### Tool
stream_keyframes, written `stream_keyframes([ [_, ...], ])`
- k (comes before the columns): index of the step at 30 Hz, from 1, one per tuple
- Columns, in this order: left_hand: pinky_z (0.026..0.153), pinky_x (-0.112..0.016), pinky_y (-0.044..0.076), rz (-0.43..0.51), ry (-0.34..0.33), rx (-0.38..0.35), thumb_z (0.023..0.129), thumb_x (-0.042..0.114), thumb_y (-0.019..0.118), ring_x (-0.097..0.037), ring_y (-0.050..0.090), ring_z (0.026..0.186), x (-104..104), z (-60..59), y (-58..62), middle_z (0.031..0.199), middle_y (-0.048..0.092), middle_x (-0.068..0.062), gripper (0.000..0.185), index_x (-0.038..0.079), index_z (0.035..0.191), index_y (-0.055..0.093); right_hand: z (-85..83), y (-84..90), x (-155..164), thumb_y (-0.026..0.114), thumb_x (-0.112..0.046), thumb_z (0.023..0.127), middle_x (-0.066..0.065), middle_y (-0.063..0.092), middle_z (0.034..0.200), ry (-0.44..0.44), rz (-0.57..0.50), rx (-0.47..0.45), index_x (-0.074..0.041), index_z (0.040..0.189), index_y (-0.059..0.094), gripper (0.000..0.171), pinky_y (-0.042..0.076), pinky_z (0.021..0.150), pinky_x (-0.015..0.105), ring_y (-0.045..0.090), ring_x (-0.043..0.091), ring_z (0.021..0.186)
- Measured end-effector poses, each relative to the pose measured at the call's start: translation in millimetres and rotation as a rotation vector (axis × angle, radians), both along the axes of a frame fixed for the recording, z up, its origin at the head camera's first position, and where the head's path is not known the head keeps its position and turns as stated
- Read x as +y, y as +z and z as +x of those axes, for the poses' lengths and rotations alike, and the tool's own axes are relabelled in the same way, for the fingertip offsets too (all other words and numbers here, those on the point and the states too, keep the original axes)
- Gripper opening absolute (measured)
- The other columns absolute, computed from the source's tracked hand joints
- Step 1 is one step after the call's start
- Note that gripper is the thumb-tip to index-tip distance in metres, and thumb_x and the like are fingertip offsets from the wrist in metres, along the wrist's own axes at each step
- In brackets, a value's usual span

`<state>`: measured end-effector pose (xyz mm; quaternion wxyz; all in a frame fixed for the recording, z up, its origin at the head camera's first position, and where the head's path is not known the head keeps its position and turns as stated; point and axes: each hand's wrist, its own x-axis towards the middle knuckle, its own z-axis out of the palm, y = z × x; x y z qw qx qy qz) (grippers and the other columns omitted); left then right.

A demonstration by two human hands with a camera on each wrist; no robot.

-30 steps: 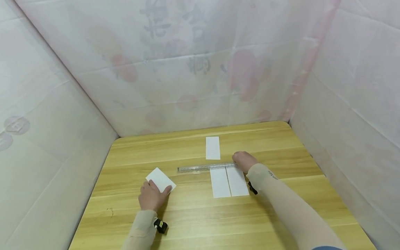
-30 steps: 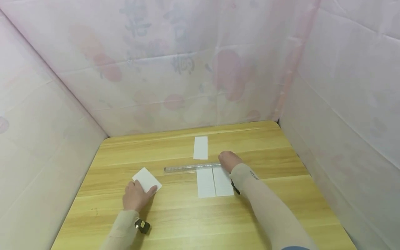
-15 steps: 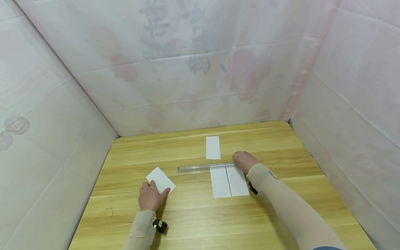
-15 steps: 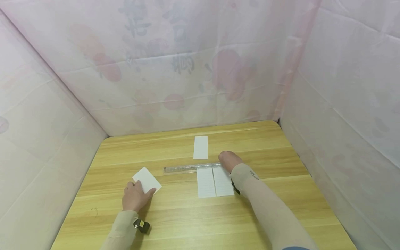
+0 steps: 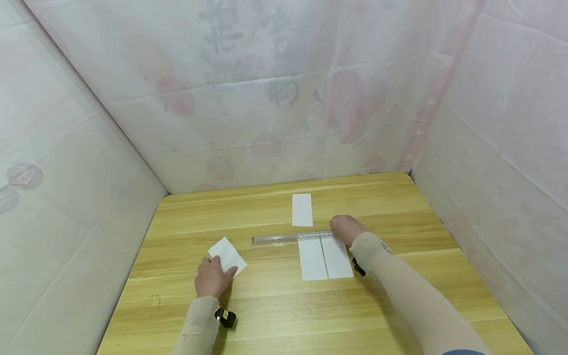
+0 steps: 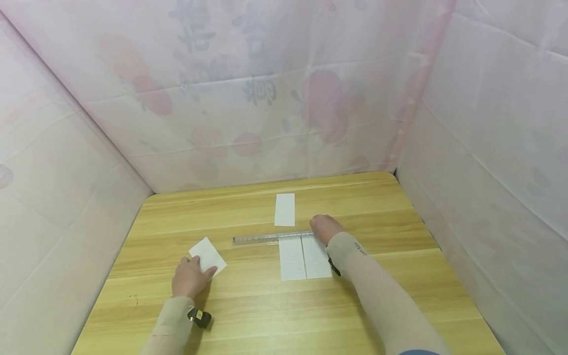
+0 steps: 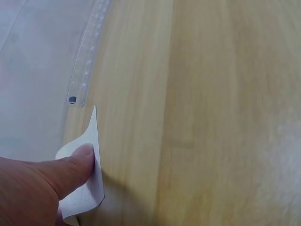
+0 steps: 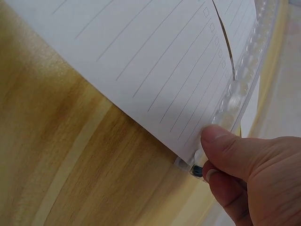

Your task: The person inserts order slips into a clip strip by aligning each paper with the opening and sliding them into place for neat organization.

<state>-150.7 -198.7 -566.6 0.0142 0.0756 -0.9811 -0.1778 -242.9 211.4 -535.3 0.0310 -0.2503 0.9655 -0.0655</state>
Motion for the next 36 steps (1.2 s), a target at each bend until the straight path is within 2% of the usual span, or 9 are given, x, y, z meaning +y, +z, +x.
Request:
stream_keyframes([
  [3, 0.067, -0.050, 0.050, 0.046, -0.006, -0.026, 0.085, 0.041, 0.072, -0.038, 0.061, 0.088, -1, -0.8, 0.9, 0.106, 0.062, -0.026, 0.065, -0.007, 0.126, 0.055, 0.3, 0.9, 0, 0.073, 0.003, 0.081, -0.001, 0.057, 0.075, -0.006, -0.005, -0.006, -0.008, 0.078, 0.065, 0.013, 0.049, 0.063, 0.027, 0.055, 0.013, 0.070],
  [6, 0.071, -0.052, 0.051, 0.075, -0.007, -0.036, 0.086, 0.038, 0.071, -0.039, 0.063, 0.091, -1, -1.2, 1.2, 0.110, 0.064, -0.027, 0.063, -0.006, 0.128, 0.054, 0.5, 1.8, 0, 0.072, 0.003, 0.081, -0.001, 0.057, 0.075, -0.012, -0.005, -0.013, -0.007, 0.078, 0.065, 0.013, 0.049, 0.063, 0.027, 0.055, 0.012, 0.070],
  [15, 0.076, -0.055, 0.049, 0.136, -0.006, 0.020, 0.085, 0.030, 0.073, -0.043, 0.062, 0.096, 2, -1.7, -0.6, 0.113, 0.063, -0.027, 0.057, -0.003, 0.128, 0.056, 0.4, 1.2, -1, 0.073, 0.001, 0.081, 0.000, 0.057, 0.075, 0.006, 0.010, -0.001, -0.007, 0.078, 0.065, 0.012, 0.048, 0.062, 0.027, 0.055, 0.013, 0.070],
  [21, 0.098, -0.057, 0.039, 0.296, -0.008, 0.040, 0.086, 0.017, 0.072, -0.048, 0.048, 0.119, 4, -6.2, -4.5, 0.136, 0.047, -0.029, 0.071, -0.002, 0.145, 0.036, 0.8, 1.7, -2, 0.071, 0.002, 0.083, 0.001, 0.058, 0.077, 0.013, 0.017, -0.001, -0.005, 0.081, 0.065, 0.009, 0.049, 0.063, 0.027, 0.056, 0.014, 0.071],
  [24, 0.104, -0.056, 0.033, 0.366, -0.023, 0.064, 0.086, 0.010, 0.071, -0.047, 0.041, 0.127, 6, -8.8, -3.4, 0.142, 0.041, -0.028, 0.074, 0.002, 0.148, 0.032, 0.5, 1.2, -1, 0.070, 0.002, 0.084, 0.001, 0.059, 0.077, 0.015, 0.017, -0.001, -0.005, 0.082, 0.066, 0.008, 0.050, 0.064, 0.026, 0.057, 0.014, 0.072],
  [28, 0.100, -0.055, 0.037, 0.383, -0.056, 0.102, 0.088, 0.010, 0.068, -0.042, 0.045, 0.122, 9, -11.3, -0.6, 0.134, 0.047, -0.025, 0.061, 0.002, 0.143, 0.042, -0.3, 0.4, -1, 0.071, 0.001, 0.084, 0.001, 0.059, 0.077, 0.013, 0.024, -0.001, -0.005, 0.081, 0.066, 0.009, 0.050, 0.063, 0.027, 0.057, 0.014, 0.071],
  [31, 0.094, -0.051, 0.042, 0.387, -0.080, 0.135, 0.090, 0.010, 0.066, -0.038, 0.051, 0.113, 10, -10.8, 1.1, 0.127, 0.050, -0.023, 0.052, -0.001, 0.138, 0.048, -0.7, -0.4, -1, 0.070, 0.001, 0.084, 0.002, 0.059, 0.078, 0.008, 0.026, -0.003, -0.005, 0.082, 0.066, 0.008, 0.050, 0.064, 0.027, 0.057, 0.015, 0.072],
  [34, 0.078, -0.041, 0.048, 0.445, -0.108, 0.187, 0.093, 0.009, 0.062, -0.030, 0.056, 0.091, 14, -8.3, 4.9, 0.124, 0.053, -0.021, 0.045, -0.002, 0.136, 0.051, -1.3, -1.0, 0, 0.071, 0.001, 0.084, 0.002, 0.060, 0.079, 0.009, 0.023, -0.003, -0.005, 0.083, 0.066, 0.007, 0.050, 0.065, 0.027, 0.058, 0.015, 0.074],
  [36, 0.068, -0.033, 0.048, 0.501, -0.134, 0.224, 0.094, 0.007, 0.060, -0.022, 0.055, 0.078, 18, -6.2, 8.4, 0.119, 0.056, -0.019, 0.041, -0.003, 0.133, 0.054, -2.2, -1.6, 2, 0.071, 0.001, 0.084, 0.001, 0.059, 0.079, 0.015, 0.014, -0.002, -0.005, 0.083, 0.067, 0.008, 0.050, 0.064, 0.026, 0.057, 0.014, 0.073],
])
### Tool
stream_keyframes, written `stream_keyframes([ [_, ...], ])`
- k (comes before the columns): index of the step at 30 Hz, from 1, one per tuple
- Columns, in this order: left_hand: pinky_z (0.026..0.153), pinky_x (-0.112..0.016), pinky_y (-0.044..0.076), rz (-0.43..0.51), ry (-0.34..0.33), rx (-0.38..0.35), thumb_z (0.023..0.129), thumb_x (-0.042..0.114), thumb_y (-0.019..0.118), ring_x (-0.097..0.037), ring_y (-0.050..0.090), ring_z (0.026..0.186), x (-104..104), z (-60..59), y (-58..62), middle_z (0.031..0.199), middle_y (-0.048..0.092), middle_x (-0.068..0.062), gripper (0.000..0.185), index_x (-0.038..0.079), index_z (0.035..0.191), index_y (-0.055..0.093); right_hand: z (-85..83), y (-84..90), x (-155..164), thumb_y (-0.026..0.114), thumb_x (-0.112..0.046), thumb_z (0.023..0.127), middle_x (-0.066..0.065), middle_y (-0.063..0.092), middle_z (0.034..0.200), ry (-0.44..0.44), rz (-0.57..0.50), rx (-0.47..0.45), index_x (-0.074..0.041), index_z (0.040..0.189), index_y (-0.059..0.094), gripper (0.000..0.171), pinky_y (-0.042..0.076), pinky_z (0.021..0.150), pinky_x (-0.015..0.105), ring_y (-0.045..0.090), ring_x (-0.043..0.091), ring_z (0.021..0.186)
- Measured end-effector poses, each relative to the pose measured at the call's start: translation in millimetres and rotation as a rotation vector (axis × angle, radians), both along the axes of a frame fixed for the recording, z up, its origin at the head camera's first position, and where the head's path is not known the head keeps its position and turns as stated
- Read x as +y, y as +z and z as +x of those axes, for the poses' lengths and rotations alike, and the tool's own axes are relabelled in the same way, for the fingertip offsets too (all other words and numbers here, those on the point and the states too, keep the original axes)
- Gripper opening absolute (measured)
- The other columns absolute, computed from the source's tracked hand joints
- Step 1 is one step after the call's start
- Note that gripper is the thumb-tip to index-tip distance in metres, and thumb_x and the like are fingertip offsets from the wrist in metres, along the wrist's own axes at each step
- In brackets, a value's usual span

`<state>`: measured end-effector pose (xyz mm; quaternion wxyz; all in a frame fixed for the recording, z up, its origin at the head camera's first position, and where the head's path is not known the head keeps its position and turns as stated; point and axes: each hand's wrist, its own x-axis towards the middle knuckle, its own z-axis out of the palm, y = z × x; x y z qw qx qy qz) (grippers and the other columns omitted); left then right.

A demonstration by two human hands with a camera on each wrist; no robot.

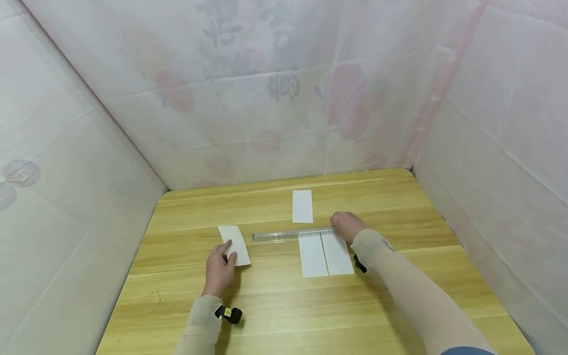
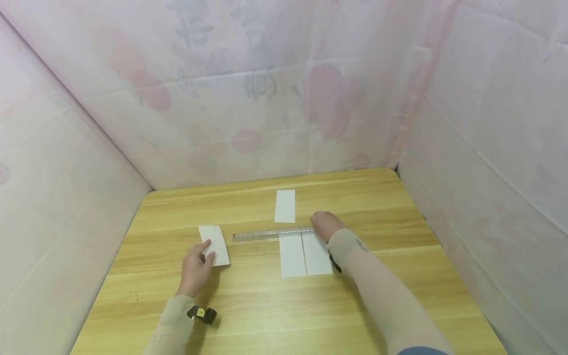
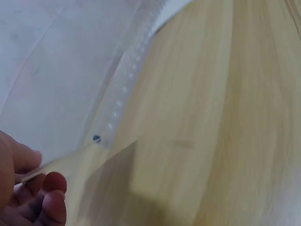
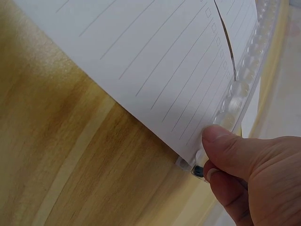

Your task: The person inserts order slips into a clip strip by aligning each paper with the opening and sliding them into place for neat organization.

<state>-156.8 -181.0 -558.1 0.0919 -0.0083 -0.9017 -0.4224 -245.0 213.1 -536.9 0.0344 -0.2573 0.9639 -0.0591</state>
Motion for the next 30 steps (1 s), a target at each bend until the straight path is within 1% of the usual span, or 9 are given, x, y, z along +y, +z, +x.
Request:
stream_keyframes([
  [2, 0.060, -0.026, 0.045, 0.068, -0.024, 0.017, 0.095, 0.005, 0.058, -0.016, 0.051, 0.070, 4, 1.9, 3.8, 0.114, 0.059, -0.017, 0.037, -0.003, 0.131, 0.056, -0.4, 0.7, 1, 0.072, 0.000, 0.083, 0.000, 0.059, 0.079, 0.003, -0.010, 0.001, -0.006, 0.082, 0.067, 0.008, 0.050, 0.064, 0.026, 0.057, 0.013, 0.072],
  [5, 0.056, -0.023, 0.046, 0.148, -0.054, 0.000, 0.095, 0.003, 0.056, -0.013, 0.052, 0.069, 10, 4.6, 7.2, 0.104, 0.061, -0.014, 0.034, -0.002, 0.129, 0.059, 0.1, 1.7, 1, 0.072, 0.001, 0.083, 0.000, 0.058, 0.078, 0.003, -0.025, 0.000, -0.006, 0.081, 0.066, 0.009, 0.049, 0.063, 0.025, 0.056, 0.013, 0.072],
  [7, 0.053, -0.025, 0.046, 0.191, -0.068, -0.034, 0.096, 0.004, 0.055, -0.014, 0.052, 0.067, 13, 6.6, 8.4, 0.096, 0.060, -0.013, 0.033, 0.000, 0.129, 0.059, 1.2, 1.8, 1, 0.073, 0.001, 0.082, 0.000, 0.058, 0.078, 0.001, -0.030, 0.003, -0.006, 0.081, 0.066, 0.010, 0.049, 0.063, 0.025, 0.056, 0.013, 0.072],
  [10, 0.046, -0.027, 0.046, 0.253, -0.066, -0.098, 0.097, 0.006, 0.055, -0.017, 0.052, 0.060, 16, 8.7, 7.9, 0.087, 0.059, -0.011, 0.033, 0.005, 0.129, 0.060, 3.0, 0.6, 1, 0.073, 0.001, 0.082, 0.001, 0.060, 0.080, -0.007, -0.037, 0.013, -0.006, 0.083, 0.067, 0.009, 0.051, 0.065, 0.025, 0.058, 0.014, 0.074],
  [13, 0.044, -0.028, 0.046, 0.294, -0.061, -0.139, 0.096, 0.006, 0.056, -0.018, 0.053, 0.062, 19, 9.8, 5.4, 0.092, 0.058, -0.012, 0.033, 0.007, 0.129, 0.060, 4.7, -1.1, 2, 0.073, -0.001, 0.083, 0.002, 0.062, 0.084, -0.025, -0.055, 0.014, -0.006, 0.087, 0.068, 0.008, 0.052, 0.067, 0.026, 0.060, 0.015, 0.077],
  [16, 0.046, -0.027, 0.046, 0.309, -0.072, -0.143, 0.095, 0.003, 0.056, -0.018, 0.052, 0.069, 21, 10.6, 1.9, 0.101, 0.054, -0.013, 0.037, 0.004, 0.132, 0.056, 5.8, -1.9, 3, 0.073, -0.004, 0.084, 0.002, 0.061, 0.084, -0.042, -0.072, 0.016, -0.006, 0.090, 0.068, 0.008, 0.052, 0.067, 0.027, 0.060, 0.015, 0.077],
  [18, 0.047, -0.026, 0.045, 0.315, -0.071, -0.149, 0.094, 0.001, 0.057, -0.018, 0.051, 0.071, 23, 11.3, 0.2, 0.104, 0.051, -0.012, 0.041, 0.003, 0.135, 0.053, 6.2, -2.5, 4, 0.074, -0.007, 0.083, 0.001, 0.060, 0.083, -0.047, -0.077, 0.032, -0.007, 0.090, 0.069, 0.008, 0.052, 0.066, 0.029, 0.060, 0.015, 0.076],
  [23, 0.050, -0.023, 0.043, 0.305, -0.043, -0.179, 0.092, 0.000, 0.059, -0.017, 0.049, 0.072, 28, 13.7, -2.5, 0.096, 0.050, -0.008, 0.044, 0.002, 0.136, 0.051, 6.3, -5.8, 4, 0.076, -0.009, 0.082, -0.001, 0.063, 0.084, -0.042, -0.081, 0.108, -0.012, 0.090, 0.073, 0.009, 0.053, 0.069, 0.031, 0.062, 0.015, 0.078],
  [30, 0.055, -0.023, 0.045, 0.277, -0.063, -0.178, 0.091, -0.001, 0.059, -0.016, 0.048, 0.072, 31, 18.8, -6.2, 0.092, 0.051, -0.008, 0.043, 0.000, 0.133, 0.053, 7.5, -10.4, 3, 0.073, -0.006, 0.084, 0.000, 0.070, 0.092, -0.018, -0.086, 0.156, -0.014, 0.091, 0.076, 0.011, 0.054, 0.075, 0.035, 0.066, 0.019, 0.087],
])
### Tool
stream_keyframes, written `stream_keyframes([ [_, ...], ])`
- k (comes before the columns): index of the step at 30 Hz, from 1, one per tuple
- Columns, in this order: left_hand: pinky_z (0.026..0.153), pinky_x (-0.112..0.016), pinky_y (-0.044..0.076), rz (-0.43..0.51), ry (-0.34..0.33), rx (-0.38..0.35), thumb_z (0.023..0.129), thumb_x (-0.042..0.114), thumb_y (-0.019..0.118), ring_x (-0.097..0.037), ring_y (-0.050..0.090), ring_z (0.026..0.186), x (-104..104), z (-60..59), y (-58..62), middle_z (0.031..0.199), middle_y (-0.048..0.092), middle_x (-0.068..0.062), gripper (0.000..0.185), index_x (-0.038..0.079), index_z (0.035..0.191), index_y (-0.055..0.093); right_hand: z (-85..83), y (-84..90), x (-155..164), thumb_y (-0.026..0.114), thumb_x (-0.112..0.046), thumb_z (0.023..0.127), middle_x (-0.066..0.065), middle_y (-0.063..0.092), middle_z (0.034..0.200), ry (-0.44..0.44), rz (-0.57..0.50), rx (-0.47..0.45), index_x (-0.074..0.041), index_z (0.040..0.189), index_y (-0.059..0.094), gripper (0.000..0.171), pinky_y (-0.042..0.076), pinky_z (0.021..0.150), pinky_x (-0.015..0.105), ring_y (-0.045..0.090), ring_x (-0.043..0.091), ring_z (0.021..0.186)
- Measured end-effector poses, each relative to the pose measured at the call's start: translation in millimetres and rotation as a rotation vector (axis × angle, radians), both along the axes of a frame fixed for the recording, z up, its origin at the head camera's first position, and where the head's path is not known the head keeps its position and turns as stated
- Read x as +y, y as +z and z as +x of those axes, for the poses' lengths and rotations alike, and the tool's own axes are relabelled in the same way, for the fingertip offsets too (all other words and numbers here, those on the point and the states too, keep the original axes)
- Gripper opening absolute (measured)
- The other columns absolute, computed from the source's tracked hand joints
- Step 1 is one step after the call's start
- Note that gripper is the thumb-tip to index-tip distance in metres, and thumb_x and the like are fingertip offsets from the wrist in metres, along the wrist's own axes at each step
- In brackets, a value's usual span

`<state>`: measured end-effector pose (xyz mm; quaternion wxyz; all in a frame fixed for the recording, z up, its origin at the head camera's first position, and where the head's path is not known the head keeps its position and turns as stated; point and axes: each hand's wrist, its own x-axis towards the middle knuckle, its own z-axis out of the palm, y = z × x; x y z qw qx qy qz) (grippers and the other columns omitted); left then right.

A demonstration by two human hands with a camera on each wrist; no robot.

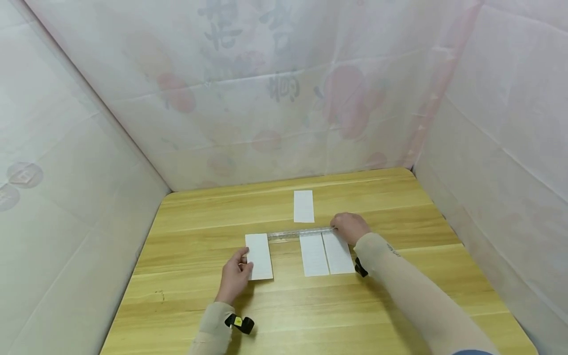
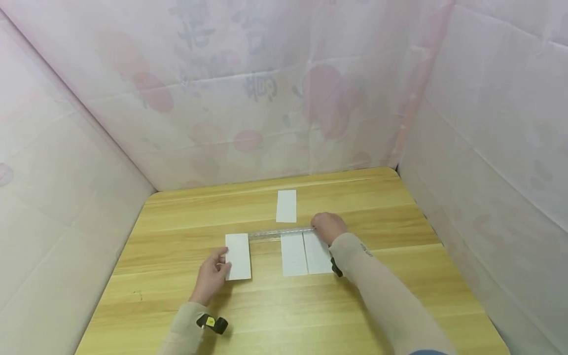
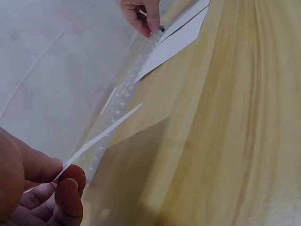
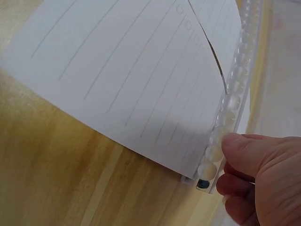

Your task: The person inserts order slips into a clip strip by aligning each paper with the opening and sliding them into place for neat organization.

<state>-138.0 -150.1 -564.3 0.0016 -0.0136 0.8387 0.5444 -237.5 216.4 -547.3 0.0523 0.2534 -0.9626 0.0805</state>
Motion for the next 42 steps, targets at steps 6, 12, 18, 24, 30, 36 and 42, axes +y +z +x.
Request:
stream_keyframes([
  [6, 0.054, -0.023, 0.046, -0.011, -0.024, -0.015, 0.092, 0.000, 0.059, -0.015, 0.049, 0.071, 1, 1.1, -5.5, 0.092, 0.053, -0.008, 0.040, 0.000, 0.131, 0.055, -0.9, -3.8, 0, 0.071, -0.005, 0.085, 0.002, 0.070, 0.091, 0.001, 0.017, 0.012, -0.011, 0.091, 0.076, 0.010, 0.054, 0.077, 0.033, 0.066, 0.018, 0.086],
  [12, 0.056, -0.022, 0.046, -0.006, -0.039, -0.035, 0.091, 0.000, 0.059, -0.017, 0.050, 0.074, 2, 2.0, -7.1, 0.092, 0.054, -0.009, 0.036, -0.003, 0.127, 0.058, 0.0, -5.2, 0, 0.072, -0.001, 0.082, 0.002, 0.071, 0.090, 0.007, 0.002, 0.014, -0.011, 0.088, 0.077, 0.012, 0.054, 0.076, 0.034, 0.067, 0.019, 0.085],
  [18, 0.060, -0.022, 0.046, -0.031, -0.041, -0.041, 0.091, 0.001, 0.060, -0.017, 0.050, 0.077, 3, 1.6, -10.8, 0.092, 0.055, -0.007, 0.035, -0.004, 0.126, 0.058, -1.9, -7.0, 0, 0.071, -0.001, 0.084, 0.001, 0.070, 0.085, 0.016, -0.007, 0.020, -0.012, 0.084, 0.077, 0.012, 0.054, 0.071, 0.032, 0.066, 0.017, 0.080],
  [24, 0.064, -0.023, 0.044, -0.057, -0.038, -0.045, 0.091, 0.002, 0.061, -0.016, 0.049, 0.078, 3, 0.9, -14.8, 0.089, 0.056, -0.006, 0.034, -0.006, 0.124, 0.060, -4.7, -8.2, 0, 0.069, 0.001, 0.084, -0.003, 0.067, 0.078, 0.019, -0.012, 0.030, -0.014, 0.078, 0.075, 0.017, 0.049, 0.062, 0.027, 0.059, 0.008, 0.069],
  [30, 0.065, -0.024, 0.043, -0.051, -0.034, -0.080, 0.091, 0.003, 0.060, -0.017, 0.048, 0.079, 4, -1.1, -16.3, 0.090, 0.055, -0.006, 0.035, -0.004, 0.125, 0.060, -1.9, -4.3, -3, 0.067, 0.001, 0.086, -0.002, 0.066, 0.078, 0.013, 0.003, 0.014, -0.013, 0.077, 0.074, 0.018, 0.045, 0.059, 0.026, 0.053, 0.007, 0.066],
  [36, 0.065, -0.023, 0.043, -0.043, -0.039, -0.089, 0.092, 0.003, 0.061, -0.017, 0.048, 0.079, 5, -2.7, -16.7, 0.090, 0.055, -0.006, 0.034, -0.005, 0.125, 0.060, -0.9, -3.1, -3, 0.065, 0.002, 0.087, -0.003, 0.062, 0.074, 0.017, -0.002, 0.025, -0.013, 0.071, 0.069, 0.022, 0.037, 0.056, 0.026, 0.043, 0.009, 0.061],
  [42, 0.066, -0.024, 0.043, -0.027, -0.040, -0.102, 0.092, 0.003, 0.060, -0.017, 0.048, 0.081, 6, -3.2, -15.8, 0.092, 0.055, -0.006, 0.035, -0.005, 0.125, 0.059, 0.4, -3.8, -3, 0.066, 0.003, 0.086, -0.004, 0.062, 0.074, 0.020, 0.004, 0.032, -0.013, 0.069, 0.067, 0.023, 0.036, 0.056, 0.026, 0.042, 0.010, 0.061],
])
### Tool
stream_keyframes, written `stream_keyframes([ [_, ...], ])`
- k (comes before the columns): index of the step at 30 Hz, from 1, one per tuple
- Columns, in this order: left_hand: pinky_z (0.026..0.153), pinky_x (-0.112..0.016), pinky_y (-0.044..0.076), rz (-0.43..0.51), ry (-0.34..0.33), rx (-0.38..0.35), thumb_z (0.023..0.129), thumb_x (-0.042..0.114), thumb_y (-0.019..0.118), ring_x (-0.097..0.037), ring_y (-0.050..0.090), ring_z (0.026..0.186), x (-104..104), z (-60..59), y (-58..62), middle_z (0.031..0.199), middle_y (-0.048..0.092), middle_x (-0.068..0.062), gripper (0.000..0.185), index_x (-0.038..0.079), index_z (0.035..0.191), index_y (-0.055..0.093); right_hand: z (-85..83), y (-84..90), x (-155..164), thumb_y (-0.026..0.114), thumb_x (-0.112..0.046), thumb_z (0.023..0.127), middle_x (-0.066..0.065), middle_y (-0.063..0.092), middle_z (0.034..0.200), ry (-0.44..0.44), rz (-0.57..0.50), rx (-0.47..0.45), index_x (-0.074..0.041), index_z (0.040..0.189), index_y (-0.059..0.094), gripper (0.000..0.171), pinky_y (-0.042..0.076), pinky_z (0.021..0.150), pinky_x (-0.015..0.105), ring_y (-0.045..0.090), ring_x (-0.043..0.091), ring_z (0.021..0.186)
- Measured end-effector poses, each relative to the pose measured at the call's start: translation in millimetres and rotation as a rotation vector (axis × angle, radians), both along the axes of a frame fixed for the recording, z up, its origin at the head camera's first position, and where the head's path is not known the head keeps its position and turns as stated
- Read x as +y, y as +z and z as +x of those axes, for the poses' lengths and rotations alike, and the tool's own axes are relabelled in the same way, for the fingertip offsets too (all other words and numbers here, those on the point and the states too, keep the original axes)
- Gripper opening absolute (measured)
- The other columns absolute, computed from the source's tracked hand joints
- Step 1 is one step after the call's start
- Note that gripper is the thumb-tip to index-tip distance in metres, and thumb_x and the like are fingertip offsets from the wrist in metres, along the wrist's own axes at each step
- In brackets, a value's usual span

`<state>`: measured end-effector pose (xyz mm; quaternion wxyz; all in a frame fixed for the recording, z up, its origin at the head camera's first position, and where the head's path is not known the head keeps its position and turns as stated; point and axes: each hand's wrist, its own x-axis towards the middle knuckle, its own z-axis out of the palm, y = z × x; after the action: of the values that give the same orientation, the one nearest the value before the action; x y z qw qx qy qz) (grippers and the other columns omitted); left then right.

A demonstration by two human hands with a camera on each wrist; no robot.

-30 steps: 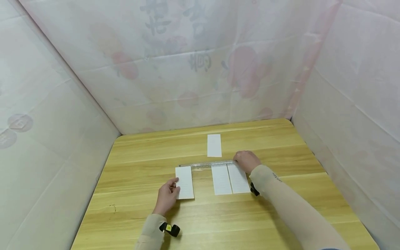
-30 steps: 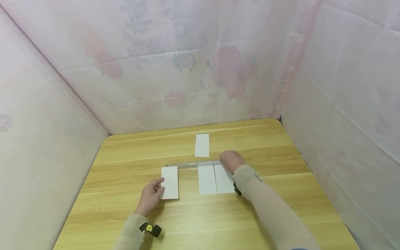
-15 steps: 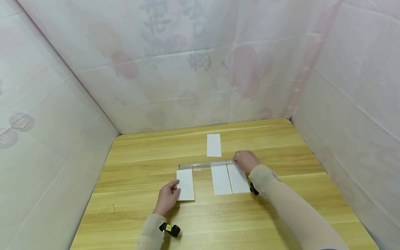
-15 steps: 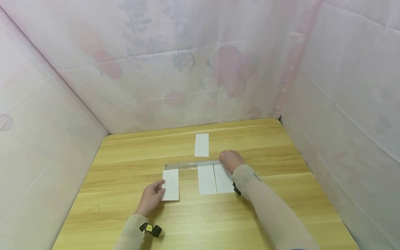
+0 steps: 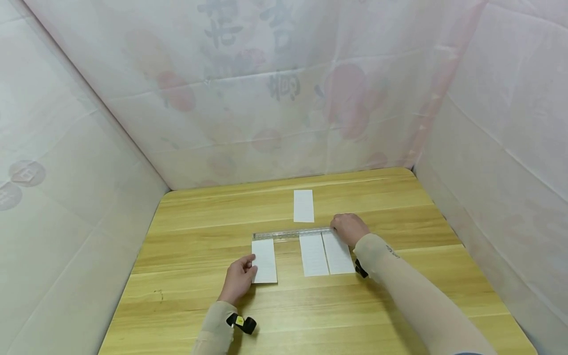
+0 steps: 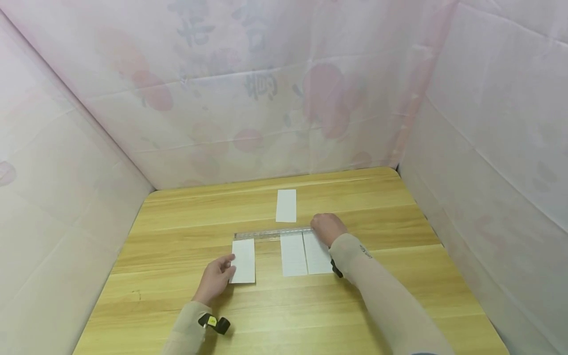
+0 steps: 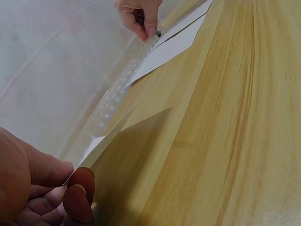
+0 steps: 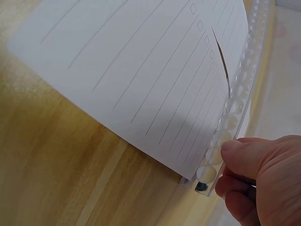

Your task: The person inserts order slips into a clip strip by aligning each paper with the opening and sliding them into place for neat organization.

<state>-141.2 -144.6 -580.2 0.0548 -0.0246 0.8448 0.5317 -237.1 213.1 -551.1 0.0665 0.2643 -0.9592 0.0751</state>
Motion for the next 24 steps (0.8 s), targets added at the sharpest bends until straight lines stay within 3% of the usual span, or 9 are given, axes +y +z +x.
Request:
stream_keyframes([
  [11, 0.071, -0.027, 0.045, 0.031, 0.019, -0.029, 0.092, 0.002, 0.060, -0.019, 0.049, 0.085, 1.9, -3.8, -4.5, 0.096, 0.057, -0.007, 0.036, -0.005, 0.126, 0.059, 1.7, 1.5, -3.1, 0.067, 0.003, 0.085, -0.002, 0.066, 0.078, -0.020, 0.022, 0.003, -0.012, 0.072, 0.071, 0.020, 0.044, 0.059, 0.029, 0.053, 0.010, 0.065],
  [17, 0.073, -0.029, 0.045, 0.033, 0.032, -0.025, 0.091, 0.001, 0.061, -0.019, 0.049, 0.087, 3.2, -6.0, -6.4, 0.096, 0.057, -0.008, 0.036, -0.006, 0.126, 0.059, 2.3, -0.3, -3.1, 0.069, 0.000, 0.084, -0.001, 0.067, 0.081, -0.029, 0.044, 0.020, -0.013, 0.080, 0.075, 0.014, 0.053, 0.068, 0.032, 0.065, 0.017, 0.076],
  [24, 0.072, -0.027, 0.046, 0.034, 0.032, -0.015, 0.091, -0.001, 0.060, -0.019, 0.050, 0.086, 4.1, -6.3, -5.4, 0.096, 0.057, -0.008, 0.036, -0.006, 0.126, 0.059, 2.2, -0.4, -3.1, 0.070, -0.001, 0.085, 0.000, 0.068, 0.082, -0.038, 0.050, 0.020, -0.013, 0.080, 0.075, 0.014, 0.054, 0.069, 0.033, 0.066, 0.018, 0.078],
])
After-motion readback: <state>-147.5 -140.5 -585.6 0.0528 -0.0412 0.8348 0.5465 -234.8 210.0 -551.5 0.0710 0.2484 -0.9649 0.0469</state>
